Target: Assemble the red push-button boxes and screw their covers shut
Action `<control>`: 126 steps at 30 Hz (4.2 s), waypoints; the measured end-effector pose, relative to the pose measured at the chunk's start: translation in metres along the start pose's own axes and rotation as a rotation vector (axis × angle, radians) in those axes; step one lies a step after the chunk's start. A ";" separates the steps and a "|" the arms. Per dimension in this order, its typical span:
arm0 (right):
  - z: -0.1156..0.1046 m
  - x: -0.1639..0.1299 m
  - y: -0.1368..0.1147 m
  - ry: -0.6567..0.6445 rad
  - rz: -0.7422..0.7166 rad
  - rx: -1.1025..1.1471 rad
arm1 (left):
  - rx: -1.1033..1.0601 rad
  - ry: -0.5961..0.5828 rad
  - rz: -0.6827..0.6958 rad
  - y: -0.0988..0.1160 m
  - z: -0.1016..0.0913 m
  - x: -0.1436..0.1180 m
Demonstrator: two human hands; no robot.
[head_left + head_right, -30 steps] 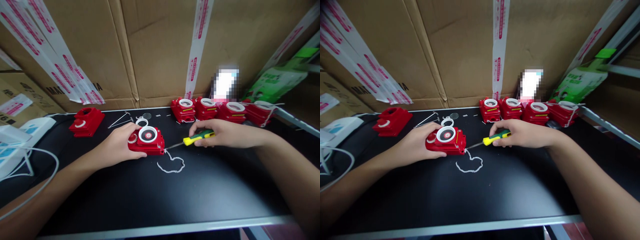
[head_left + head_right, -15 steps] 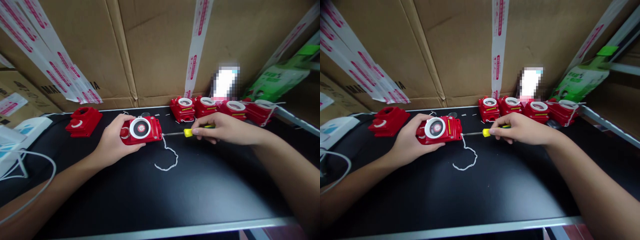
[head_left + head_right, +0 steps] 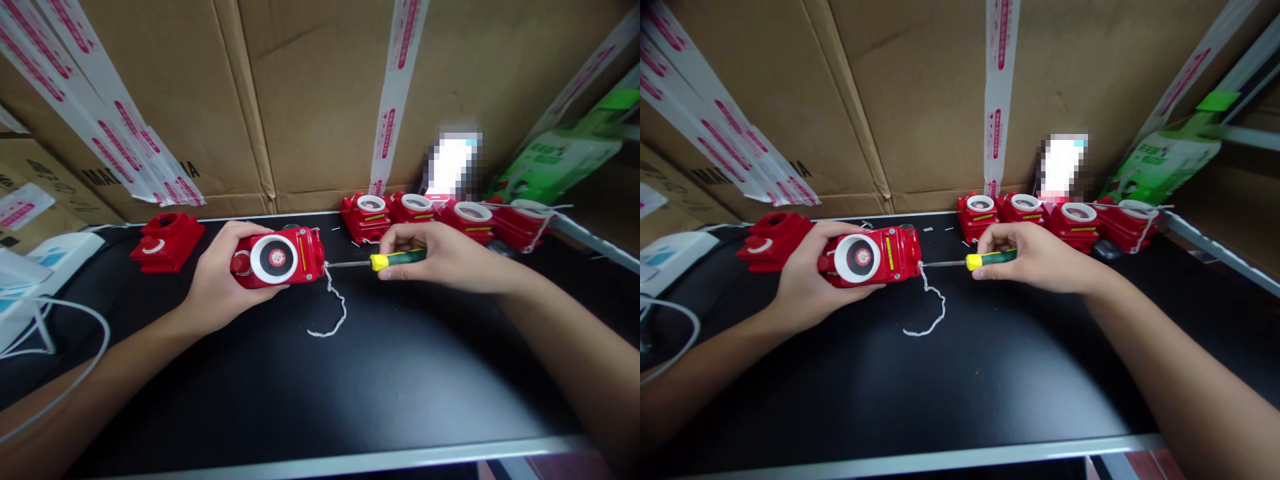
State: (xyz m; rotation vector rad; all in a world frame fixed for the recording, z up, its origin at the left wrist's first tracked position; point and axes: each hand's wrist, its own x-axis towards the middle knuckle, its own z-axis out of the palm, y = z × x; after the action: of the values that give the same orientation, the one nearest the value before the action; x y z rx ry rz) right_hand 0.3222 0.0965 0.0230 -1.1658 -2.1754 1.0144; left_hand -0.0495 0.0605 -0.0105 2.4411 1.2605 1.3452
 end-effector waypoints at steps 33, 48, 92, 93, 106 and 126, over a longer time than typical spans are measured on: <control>0.005 -0.005 -0.011 -0.012 0.033 0.124 | 0.022 -0.018 0.029 0.005 -0.002 0.002; 0.009 -0.004 0.001 0.010 -0.118 -0.171 | 0.046 -0.064 0.019 0.004 -0.003 0.004; 0.007 -0.006 -0.006 0.057 -0.159 -0.294 | -0.022 -0.102 -0.006 0.004 -0.001 0.001; 0.007 -0.006 -0.005 0.068 -0.173 -0.291 | -0.024 -0.106 -0.004 0.005 0.000 0.001; 0.003 -0.008 -0.007 0.054 -0.259 -0.326 | 0.005 -0.043 0.003 0.003 -0.003 0.001; 0.005 -0.008 -0.004 0.142 -0.378 -0.337 | 0.000 -0.072 -0.006 0.001 -0.003 0.001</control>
State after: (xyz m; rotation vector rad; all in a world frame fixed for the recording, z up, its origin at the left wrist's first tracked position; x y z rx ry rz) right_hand 0.3207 0.0865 0.0226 -0.8765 -2.3851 0.4048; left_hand -0.0506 0.0599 -0.0073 2.4596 1.2503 1.2434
